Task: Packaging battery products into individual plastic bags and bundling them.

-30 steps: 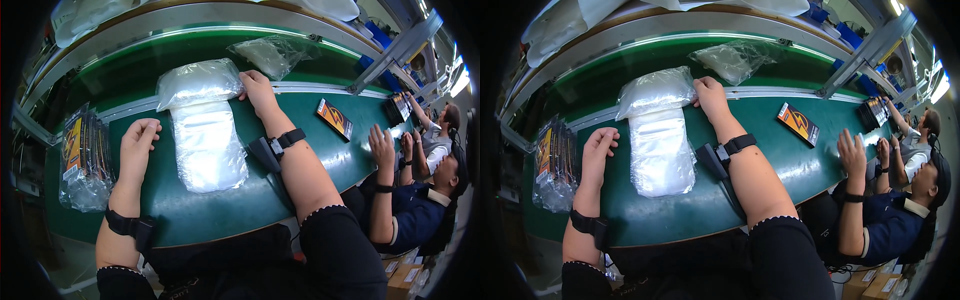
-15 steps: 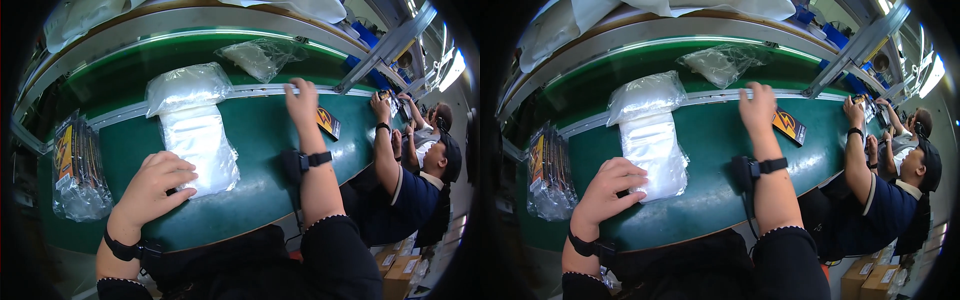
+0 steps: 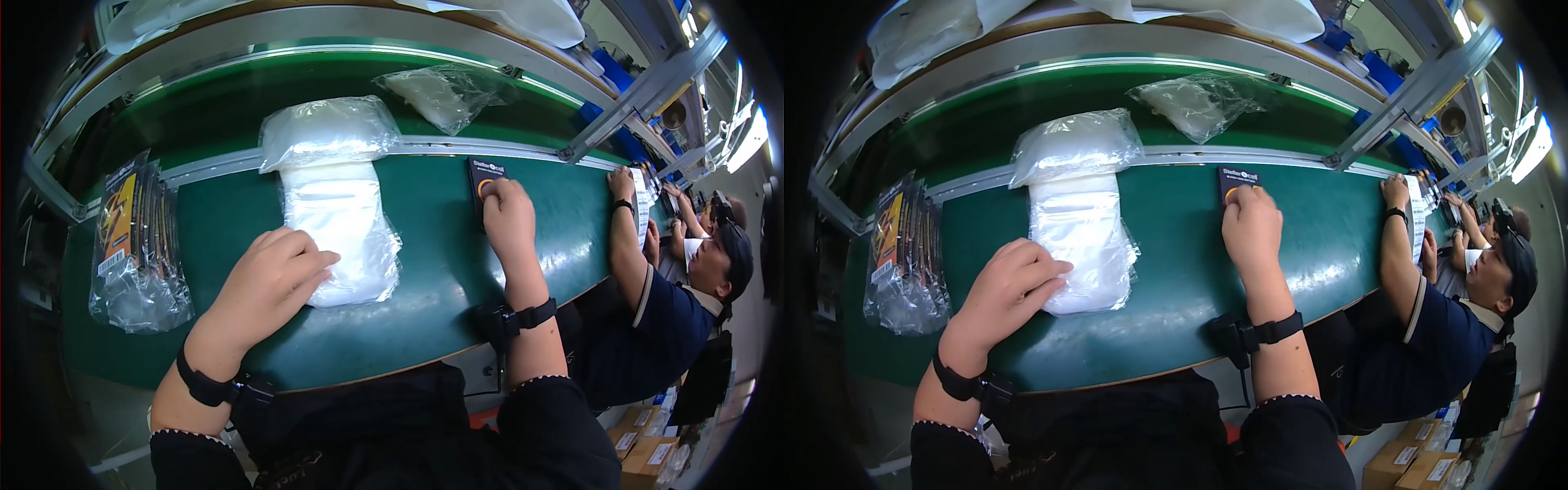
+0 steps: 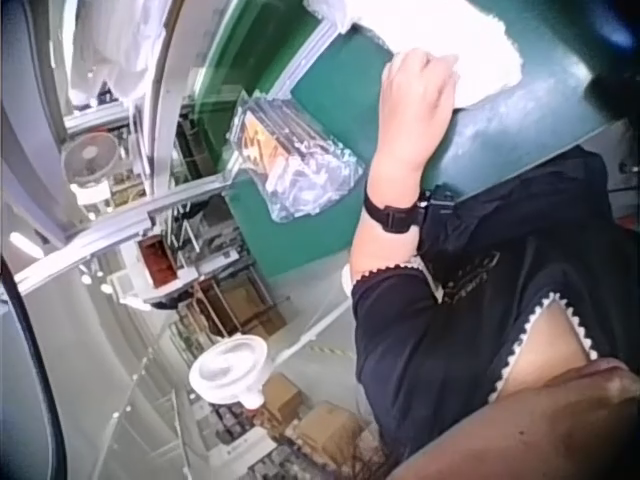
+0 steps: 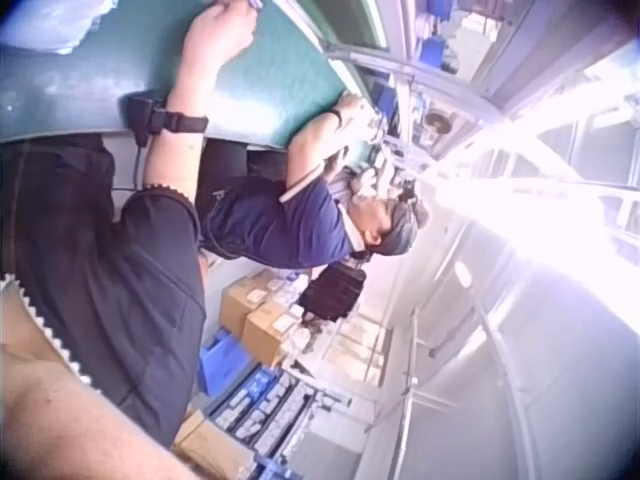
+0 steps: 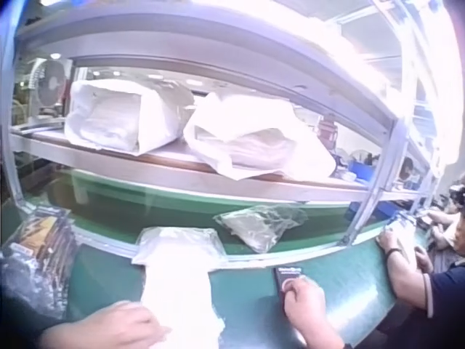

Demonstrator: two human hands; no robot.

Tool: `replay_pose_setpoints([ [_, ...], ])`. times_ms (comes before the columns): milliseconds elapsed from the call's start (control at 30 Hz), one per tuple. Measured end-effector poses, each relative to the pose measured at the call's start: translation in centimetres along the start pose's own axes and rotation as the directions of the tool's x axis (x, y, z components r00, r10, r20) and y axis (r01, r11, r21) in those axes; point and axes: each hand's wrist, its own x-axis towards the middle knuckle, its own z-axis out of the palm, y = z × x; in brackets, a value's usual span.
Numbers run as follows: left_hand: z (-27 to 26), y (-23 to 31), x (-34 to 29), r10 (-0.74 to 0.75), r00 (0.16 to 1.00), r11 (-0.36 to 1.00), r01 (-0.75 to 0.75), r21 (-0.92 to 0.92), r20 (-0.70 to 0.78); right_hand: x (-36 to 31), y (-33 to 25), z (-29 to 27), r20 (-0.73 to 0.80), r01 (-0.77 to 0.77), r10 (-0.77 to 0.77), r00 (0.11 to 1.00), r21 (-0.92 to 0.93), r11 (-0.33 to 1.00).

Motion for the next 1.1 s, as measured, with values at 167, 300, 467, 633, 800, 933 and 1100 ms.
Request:
replay_pose_setpoints([
  [167, -0.1, 1.1, 0.1, -0.035, 0.997, 0.994, 0.028, -0.102, -0.07, 0.5, -1.3, 0.9, -0.118, -0.26, 0.233, 0.965, -0.329, 0.908],
  [300, 0.0, 0.9, -0.1, -0.105, 0.987, 0.972, 0.076, -0.222, -0.122, 0.8, -0.3, 0.7, 0.12, -0.184, 0.233, 0.965, -0.321, 0.929],
  [467, -0.9, 0.8, -0.1, -0.041, 0.991, 0.996, 0.03, -0.083, -0.131, -0.5, -2.6, -0.5, 0.065, -0.266, 0.293, 0.954, 0.633, 0.727],
  [633, -2.2, -0.1, -1.1, -0.075, 0.997, 0.995, 0.073, 0.063, 0.02, -3.2, -5.4, -2.2, 0.531, -0.545, -0.143, 0.836, 0.77, -0.332],
  [800, -1.6, -0.3, -0.9, -0.098, 0.988, 0.994, 0.092, -0.05, -0.119, -6.7, -7.2, -2.3, 0.531, -0.604, -0.294, 0.795, 0.651, -0.459],
  [933, -0.6, -0.3, -0.8, -0.172, 0.973, 0.966, 0.135, -0.219, -0.157, -8.3, -9.5, -2.8, 0.654, -0.755, -0.377, 0.656, 0.569, -0.327],
  [1100, 0.1, 0.0, -0.6, -0.235, 0.969, 0.906, 0.189, -0.379, -0.079, -8.4, -11.8, -2.1, 0.783, -0.905, -0.459, 0.419, 0.404, -0.137],
])
